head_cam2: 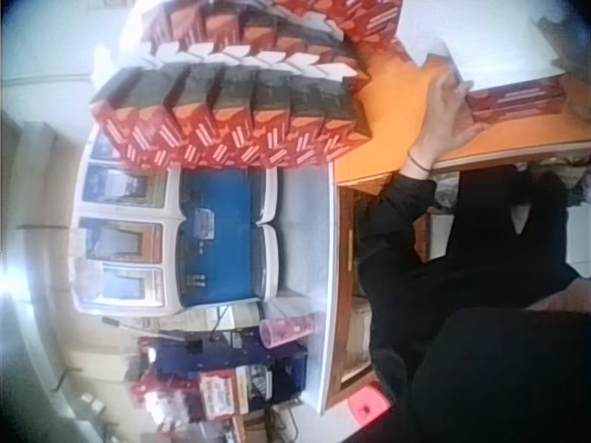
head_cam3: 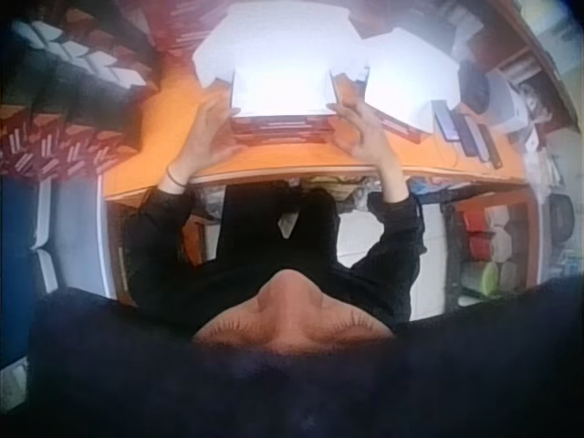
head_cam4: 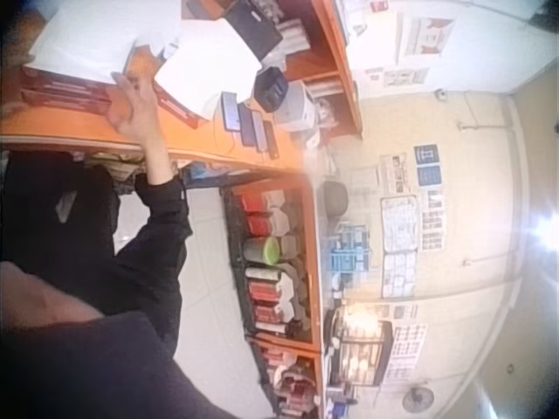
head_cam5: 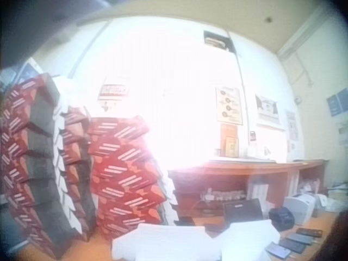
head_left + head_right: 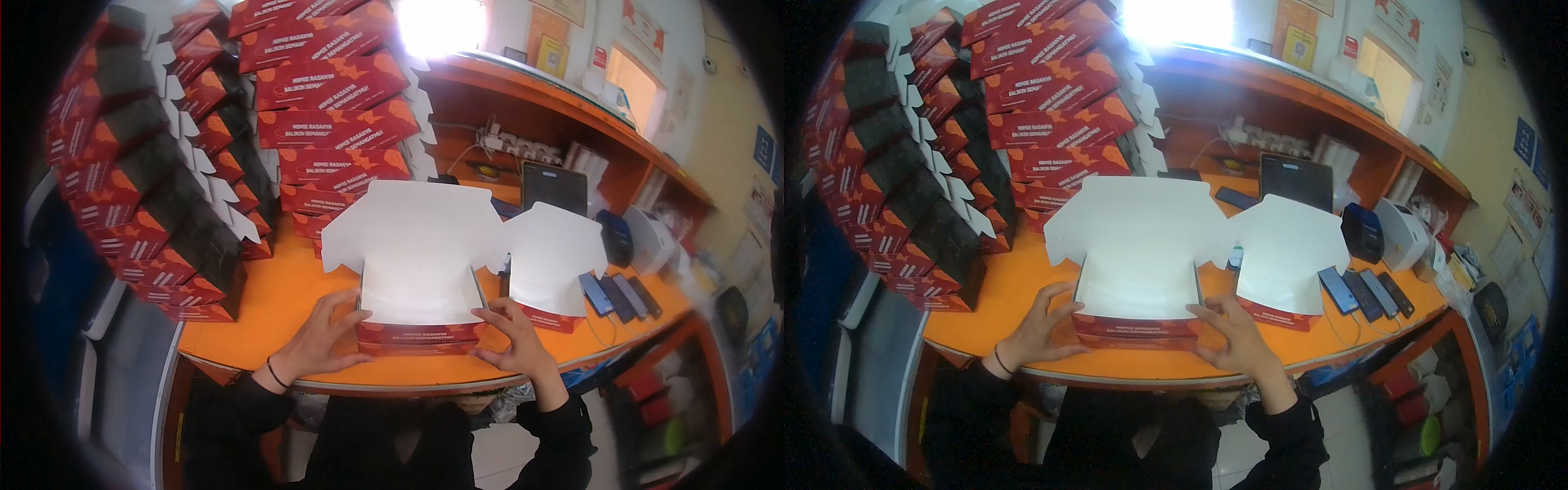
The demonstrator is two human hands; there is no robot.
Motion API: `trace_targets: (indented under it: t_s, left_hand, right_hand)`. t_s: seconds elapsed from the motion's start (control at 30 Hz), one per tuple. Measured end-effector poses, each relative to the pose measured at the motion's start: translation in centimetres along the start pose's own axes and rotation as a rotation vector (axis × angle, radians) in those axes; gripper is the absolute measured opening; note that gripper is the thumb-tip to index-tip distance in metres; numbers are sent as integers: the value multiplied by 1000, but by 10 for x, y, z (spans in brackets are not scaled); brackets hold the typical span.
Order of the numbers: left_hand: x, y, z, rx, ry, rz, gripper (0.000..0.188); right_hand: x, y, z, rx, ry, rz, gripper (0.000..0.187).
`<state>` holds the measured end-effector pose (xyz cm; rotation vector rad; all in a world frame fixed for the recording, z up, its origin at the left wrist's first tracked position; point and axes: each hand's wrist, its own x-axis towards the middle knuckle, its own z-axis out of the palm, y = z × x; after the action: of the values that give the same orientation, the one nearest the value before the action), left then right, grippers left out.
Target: The person assembles red and white cardboard boxes at a counter. They pick up flat-packed boxes, fold the sides, and insert white paper liners. The person also handles receipts and plastic bags, placing them into the boxes or on the counter.
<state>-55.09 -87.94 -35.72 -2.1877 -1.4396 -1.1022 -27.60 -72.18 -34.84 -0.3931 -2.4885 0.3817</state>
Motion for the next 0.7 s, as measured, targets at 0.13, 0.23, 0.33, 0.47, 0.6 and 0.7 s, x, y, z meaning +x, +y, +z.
trace_targets:
  t_s: [0.13, 0.23, 0.33, 0.47, 0.6, 0.7]
  left_hand:
    - [0, -8, 2, 51, -63, 38, 50]
    - [-2, -13, 5, -16, -103, 26, 43]
    - [-5, -16, 7, -11, -122, 47, 39]
    - [-5, -13, 5, -9, -138, 40, 37]
    - [14, -10, -4, -95, 17, -31, 35]
    - [39, -39, 5, -353, -57, -65, 37]
  right_hand:
    - [3, 0, 4, -161, 122, -131, 55]
    - [2, 10, 11, -130, 51, -172, 56]
    - [-2, 17, 16, -131, 30, -210, 54]
    - [-3, 13, 13, -124, 18, -206, 50]
    - [15, 20, 8, 268, 301, -113, 35]
    - [43, 54, 4, 441, 158, 4, 35]
